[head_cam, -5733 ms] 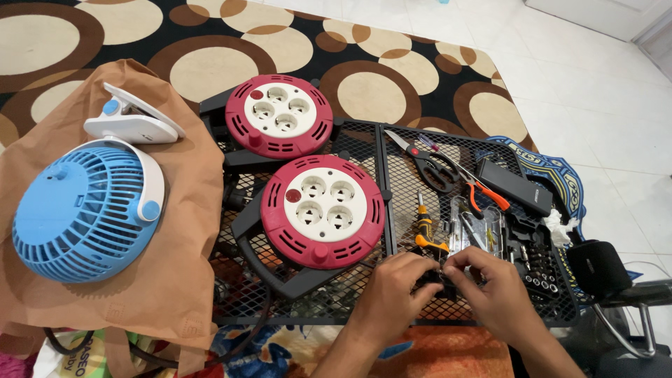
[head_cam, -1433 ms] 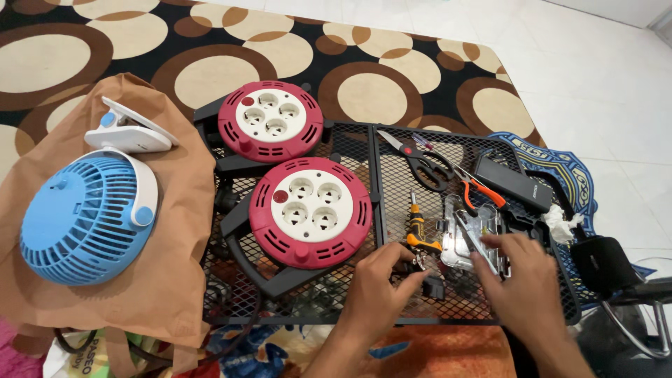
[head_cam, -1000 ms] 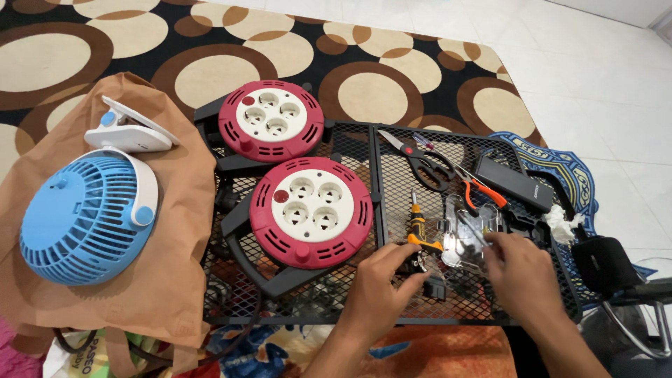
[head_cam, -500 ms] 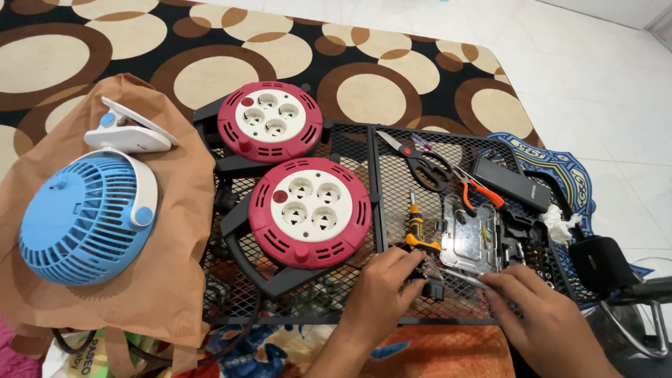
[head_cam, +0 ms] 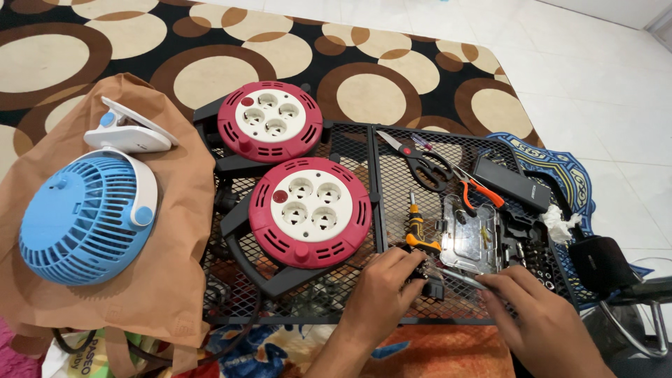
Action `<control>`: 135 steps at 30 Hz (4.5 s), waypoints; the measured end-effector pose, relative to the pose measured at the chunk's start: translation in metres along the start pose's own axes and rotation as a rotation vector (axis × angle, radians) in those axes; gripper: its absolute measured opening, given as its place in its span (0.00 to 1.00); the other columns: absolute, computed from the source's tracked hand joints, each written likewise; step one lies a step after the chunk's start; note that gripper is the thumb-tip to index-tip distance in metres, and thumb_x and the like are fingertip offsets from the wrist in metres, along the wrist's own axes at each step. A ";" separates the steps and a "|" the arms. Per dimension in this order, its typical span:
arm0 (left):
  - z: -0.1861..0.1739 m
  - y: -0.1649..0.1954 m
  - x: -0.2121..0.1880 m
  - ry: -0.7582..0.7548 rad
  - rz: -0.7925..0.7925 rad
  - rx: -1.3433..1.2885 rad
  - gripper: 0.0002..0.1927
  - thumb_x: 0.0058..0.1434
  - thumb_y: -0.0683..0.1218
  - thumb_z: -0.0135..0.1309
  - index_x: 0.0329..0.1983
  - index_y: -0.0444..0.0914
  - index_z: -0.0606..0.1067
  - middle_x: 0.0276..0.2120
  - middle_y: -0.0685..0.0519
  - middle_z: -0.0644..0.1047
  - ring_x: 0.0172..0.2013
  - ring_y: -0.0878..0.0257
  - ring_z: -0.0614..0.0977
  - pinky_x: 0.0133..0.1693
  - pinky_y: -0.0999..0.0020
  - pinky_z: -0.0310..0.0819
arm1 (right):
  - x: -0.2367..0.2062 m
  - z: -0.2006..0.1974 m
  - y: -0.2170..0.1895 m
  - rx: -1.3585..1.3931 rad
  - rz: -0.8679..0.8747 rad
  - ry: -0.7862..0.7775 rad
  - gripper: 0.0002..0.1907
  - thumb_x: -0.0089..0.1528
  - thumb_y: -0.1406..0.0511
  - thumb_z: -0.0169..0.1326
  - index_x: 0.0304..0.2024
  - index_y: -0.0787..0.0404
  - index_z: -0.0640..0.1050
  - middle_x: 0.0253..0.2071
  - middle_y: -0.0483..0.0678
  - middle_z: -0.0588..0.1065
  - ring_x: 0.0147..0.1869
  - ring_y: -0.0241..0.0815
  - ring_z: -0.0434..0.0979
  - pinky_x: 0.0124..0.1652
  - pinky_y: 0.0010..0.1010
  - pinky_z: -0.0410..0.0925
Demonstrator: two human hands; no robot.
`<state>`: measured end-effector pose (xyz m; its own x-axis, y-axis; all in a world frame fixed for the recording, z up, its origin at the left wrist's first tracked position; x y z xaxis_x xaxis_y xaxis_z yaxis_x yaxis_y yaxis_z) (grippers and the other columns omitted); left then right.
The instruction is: The person sits at a mesh table and works on pink multi-socket power strips, handling small components and using a screwdriver and pliers to unscrew and manipulate parts. A blue clip fan, scissors, and a socket set lie on the table while the person picks up, turns over, and works on the small parts by hand.
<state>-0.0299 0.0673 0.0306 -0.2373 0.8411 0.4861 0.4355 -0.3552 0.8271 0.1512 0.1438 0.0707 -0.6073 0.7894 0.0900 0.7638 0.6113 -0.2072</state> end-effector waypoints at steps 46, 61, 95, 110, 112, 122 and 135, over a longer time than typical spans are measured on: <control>0.003 0.011 -0.006 -0.001 0.200 0.089 0.16 0.59 0.34 0.56 0.52 0.31 0.75 0.46 0.44 0.80 0.48 0.47 0.81 0.51 0.56 0.73 | 0.011 0.033 0.008 -0.151 0.149 -0.285 0.14 0.65 0.52 0.53 0.48 0.47 0.80 0.22 0.52 0.78 0.32 0.55 0.81 0.36 0.45 0.71; -0.004 0.016 -0.002 0.052 0.195 0.062 0.17 0.56 0.33 0.54 0.50 0.30 0.76 0.45 0.44 0.81 0.50 0.47 0.80 0.52 0.57 0.74 | -0.009 0.028 -0.029 -0.560 -0.503 0.008 0.24 0.54 0.67 0.54 0.54 0.63 0.77 0.31 0.45 0.73 0.30 0.44 0.79 0.28 0.35 0.71; 0.000 0.003 0.000 -0.015 0.119 0.037 0.18 0.55 0.33 0.57 0.51 0.27 0.76 0.41 0.41 0.80 0.47 0.44 0.80 0.50 0.56 0.74 | 0.012 0.046 0.006 0.108 -0.160 -0.175 0.19 0.59 0.64 0.56 0.51 0.64 0.76 0.25 0.46 0.76 0.27 0.41 0.77 0.31 0.32 0.71; -0.003 0.009 -0.001 0.009 0.183 0.056 0.18 0.55 0.31 0.53 0.50 0.29 0.76 0.42 0.42 0.80 0.48 0.44 0.80 0.50 0.55 0.74 | 0.031 0.065 0.025 0.387 0.181 -0.457 0.15 0.66 0.60 0.52 0.36 0.63 0.85 0.18 0.57 0.72 0.27 0.59 0.71 0.28 0.42 0.68; -0.004 0.006 0.001 0.012 0.144 0.032 0.19 0.54 0.32 0.54 0.51 0.29 0.76 0.42 0.41 0.80 0.47 0.44 0.80 0.49 0.55 0.74 | 0.029 0.069 0.029 0.387 0.205 -0.436 0.16 0.67 0.60 0.52 0.39 0.62 0.86 0.20 0.58 0.71 0.26 0.61 0.72 0.29 0.41 0.67; -0.003 -0.001 0.001 0.005 0.053 -0.020 0.18 0.56 0.32 0.55 0.51 0.28 0.76 0.40 0.40 0.79 0.45 0.45 0.80 0.47 0.57 0.76 | 0.013 0.027 -0.031 -0.176 -0.492 0.019 0.18 0.56 0.65 0.56 0.48 0.66 0.78 0.27 0.52 0.79 0.27 0.49 0.80 0.28 0.39 0.70; 0.001 0.004 0.000 -0.007 0.158 0.082 0.18 0.55 0.32 0.54 0.50 0.29 0.75 0.42 0.42 0.80 0.48 0.45 0.79 0.51 0.56 0.74 | 0.028 0.071 0.027 0.452 0.231 -0.524 0.14 0.66 0.59 0.54 0.45 0.62 0.83 0.16 0.46 0.67 0.22 0.39 0.65 0.25 0.33 0.62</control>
<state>-0.0273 0.0659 0.0338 -0.1542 0.7801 0.6064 0.5363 -0.4494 0.7145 0.1392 0.1783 -0.0019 -0.5526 0.6952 -0.4598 0.7894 0.2594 -0.5564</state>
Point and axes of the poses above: each hand's wrist, its own x-axis towards the middle knuckle, its own z-axis out of the palm, y = z × x, the point moved 9 cm from there along x, towards the middle knuckle
